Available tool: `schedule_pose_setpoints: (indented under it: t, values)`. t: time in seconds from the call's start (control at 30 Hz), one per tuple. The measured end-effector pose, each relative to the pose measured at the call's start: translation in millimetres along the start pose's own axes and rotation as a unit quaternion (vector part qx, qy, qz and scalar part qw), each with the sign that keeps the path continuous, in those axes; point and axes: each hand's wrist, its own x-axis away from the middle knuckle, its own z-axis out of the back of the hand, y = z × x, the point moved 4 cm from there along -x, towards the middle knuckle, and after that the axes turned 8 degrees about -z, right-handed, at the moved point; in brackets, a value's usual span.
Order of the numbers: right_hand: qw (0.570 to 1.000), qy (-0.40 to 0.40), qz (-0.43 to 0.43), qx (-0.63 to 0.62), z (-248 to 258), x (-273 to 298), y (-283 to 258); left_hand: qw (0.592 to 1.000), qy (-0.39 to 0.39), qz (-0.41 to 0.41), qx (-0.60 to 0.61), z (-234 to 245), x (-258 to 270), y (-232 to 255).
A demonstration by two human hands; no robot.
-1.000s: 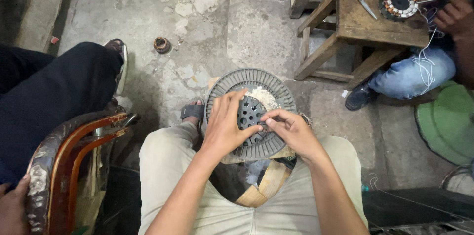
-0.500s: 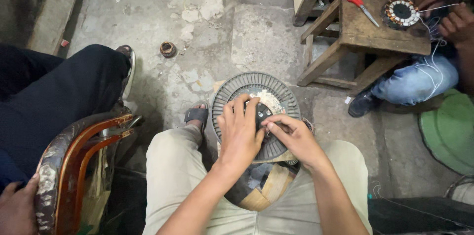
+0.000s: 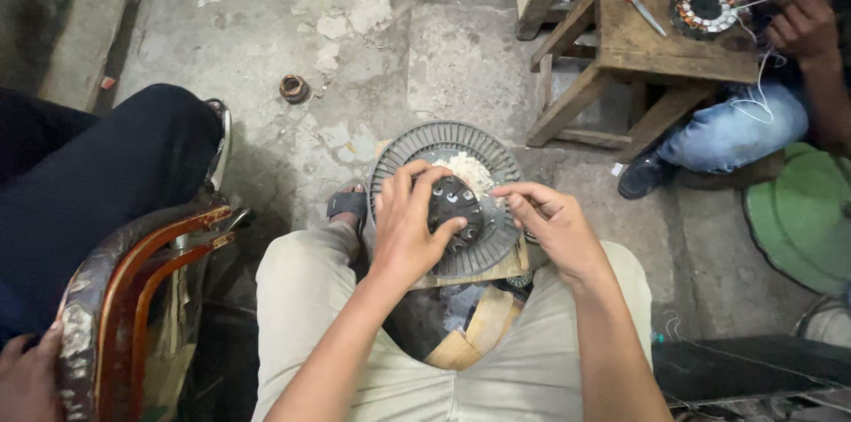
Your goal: The person sits on a chair and works on a circular electrical component resting on their lap. They use their hands to adjust small parts and wires within the component's slots. Another person nearby is also working on a similar component.
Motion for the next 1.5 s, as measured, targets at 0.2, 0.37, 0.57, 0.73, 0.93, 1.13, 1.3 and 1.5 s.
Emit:
schedule_pose_setpoints:
  t: [0.2,0.37,0.57,0.73,0.93,1.13,1.3,1.5]
  values:
    - [0.998,0.022,0.046,0.034,14,-2,3,1.000,0.019,-0.012,0.003,-1,4,-3]
    - [0.982,0.060,0.030,0.176,38,16,-12,1.000,0.011,-0.007,-0.005,0,1,-1]
    - [0.977,0.084,0.105,0.165,73,71,-56,1.000,0.013,-0.011,-0.006,0,3,-3]
    - [0.980,0.022,0.135,0.147,82,107,-76,1.000,0.016,-0.019,-0.002,1,1,0]
    - [0.944,0.102,0.115,0.292,142,141,-108,0.999,0.026,-0.018,-0.002,1,4,-1]
    - [0.869,0.038,0.122,0.477,188,107,-114,1.000,0.026,-0.010,0.005,-1,3,-3]
    - [0.846,0.026,0.112,0.521,222,74,-111,0.999,0.028,-0.012,0.007,-3,3,-5]
    - [0.834,0.032,0.099,0.542,272,57,-109,0.999,0.031,-0.022,0.006,-3,3,-6]
